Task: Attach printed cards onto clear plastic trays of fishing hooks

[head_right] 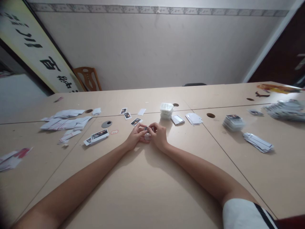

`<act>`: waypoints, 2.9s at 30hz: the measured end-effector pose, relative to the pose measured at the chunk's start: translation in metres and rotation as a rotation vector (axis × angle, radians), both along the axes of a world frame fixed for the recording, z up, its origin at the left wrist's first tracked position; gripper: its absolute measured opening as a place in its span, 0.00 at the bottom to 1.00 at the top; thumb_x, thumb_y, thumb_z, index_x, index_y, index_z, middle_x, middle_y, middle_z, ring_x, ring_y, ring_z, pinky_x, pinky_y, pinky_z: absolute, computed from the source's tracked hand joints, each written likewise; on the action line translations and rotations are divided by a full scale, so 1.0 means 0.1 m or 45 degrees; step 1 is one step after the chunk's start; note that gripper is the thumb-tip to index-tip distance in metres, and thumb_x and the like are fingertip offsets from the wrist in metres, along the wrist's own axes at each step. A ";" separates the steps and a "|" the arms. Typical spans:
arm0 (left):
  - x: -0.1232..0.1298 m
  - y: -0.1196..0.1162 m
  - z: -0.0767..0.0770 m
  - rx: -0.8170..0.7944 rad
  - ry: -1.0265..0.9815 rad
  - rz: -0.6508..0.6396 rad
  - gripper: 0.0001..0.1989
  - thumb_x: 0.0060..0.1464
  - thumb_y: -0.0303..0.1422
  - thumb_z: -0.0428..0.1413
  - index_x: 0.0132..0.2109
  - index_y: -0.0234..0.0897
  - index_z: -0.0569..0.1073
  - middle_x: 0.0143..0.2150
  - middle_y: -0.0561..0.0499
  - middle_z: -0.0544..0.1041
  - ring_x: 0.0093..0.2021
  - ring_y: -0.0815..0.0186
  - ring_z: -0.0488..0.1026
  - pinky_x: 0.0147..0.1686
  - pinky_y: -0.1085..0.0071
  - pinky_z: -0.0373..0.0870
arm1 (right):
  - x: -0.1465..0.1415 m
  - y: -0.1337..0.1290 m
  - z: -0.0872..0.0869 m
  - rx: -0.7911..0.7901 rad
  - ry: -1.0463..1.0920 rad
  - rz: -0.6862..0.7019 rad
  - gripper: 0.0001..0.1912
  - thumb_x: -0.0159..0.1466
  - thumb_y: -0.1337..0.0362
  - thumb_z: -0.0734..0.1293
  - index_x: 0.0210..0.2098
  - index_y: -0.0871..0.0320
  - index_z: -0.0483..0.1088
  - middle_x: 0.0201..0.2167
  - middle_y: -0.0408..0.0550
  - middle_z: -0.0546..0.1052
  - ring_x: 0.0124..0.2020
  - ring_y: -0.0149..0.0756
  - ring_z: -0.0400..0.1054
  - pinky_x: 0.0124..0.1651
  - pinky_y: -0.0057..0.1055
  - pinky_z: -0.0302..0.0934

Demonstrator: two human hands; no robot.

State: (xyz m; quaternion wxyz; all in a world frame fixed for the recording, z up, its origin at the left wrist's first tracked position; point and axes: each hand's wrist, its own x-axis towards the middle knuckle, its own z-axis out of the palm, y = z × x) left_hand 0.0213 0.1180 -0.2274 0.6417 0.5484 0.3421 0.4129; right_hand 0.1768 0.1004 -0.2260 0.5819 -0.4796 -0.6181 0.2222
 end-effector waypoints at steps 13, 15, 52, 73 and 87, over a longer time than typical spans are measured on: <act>0.00 -0.02 0.03 -0.009 -0.028 -0.012 0.25 0.48 0.42 0.67 0.45 0.38 0.63 0.39 0.51 0.76 0.34 0.60 0.79 0.31 0.60 0.80 | 0.01 0.01 0.00 0.008 -0.018 -0.016 0.06 0.60 0.64 0.67 0.29 0.58 0.74 0.21 0.43 0.73 0.23 0.32 0.64 0.28 0.29 0.57; 0.01 -0.02 0.04 -0.011 -0.031 -0.011 0.25 0.48 0.42 0.67 0.45 0.38 0.63 0.39 0.51 0.75 0.34 0.60 0.79 0.31 0.61 0.80 | 0.01 0.01 0.00 0.012 -0.019 -0.018 0.06 0.60 0.64 0.67 0.29 0.58 0.74 0.21 0.43 0.73 0.23 0.32 0.64 0.28 0.29 0.57; 0.07 -0.07 0.01 0.124 0.057 0.219 0.24 0.53 0.51 0.61 0.41 0.38 0.63 0.39 0.49 0.74 0.31 0.59 0.80 0.23 0.63 0.80 | 0.01 0.03 0.04 0.000 -0.224 -0.031 0.05 0.62 0.63 0.68 0.30 0.57 0.73 0.21 0.42 0.74 0.23 0.33 0.67 0.30 0.29 0.59; 0.04 -0.01 0.00 0.029 -0.008 0.211 0.25 0.51 0.50 0.62 0.42 0.39 0.60 0.45 0.46 0.75 0.33 0.56 0.82 0.21 0.66 0.79 | 0.05 0.04 -0.05 -0.122 0.093 0.035 0.10 0.61 0.57 0.69 0.35 0.56 0.68 0.21 0.42 0.75 0.21 0.36 0.73 0.25 0.29 0.64; 0.04 -0.01 0.02 0.017 -0.036 0.218 0.25 0.51 0.49 0.63 0.42 0.39 0.60 0.44 0.46 0.75 0.33 0.55 0.82 0.21 0.64 0.80 | 0.06 0.04 -0.04 -0.176 0.306 0.024 0.12 0.58 0.55 0.71 0.27 0.56 0.69 0.23 0.45 0.75 0.21 0.38 0.73 0.22 0.32 0.66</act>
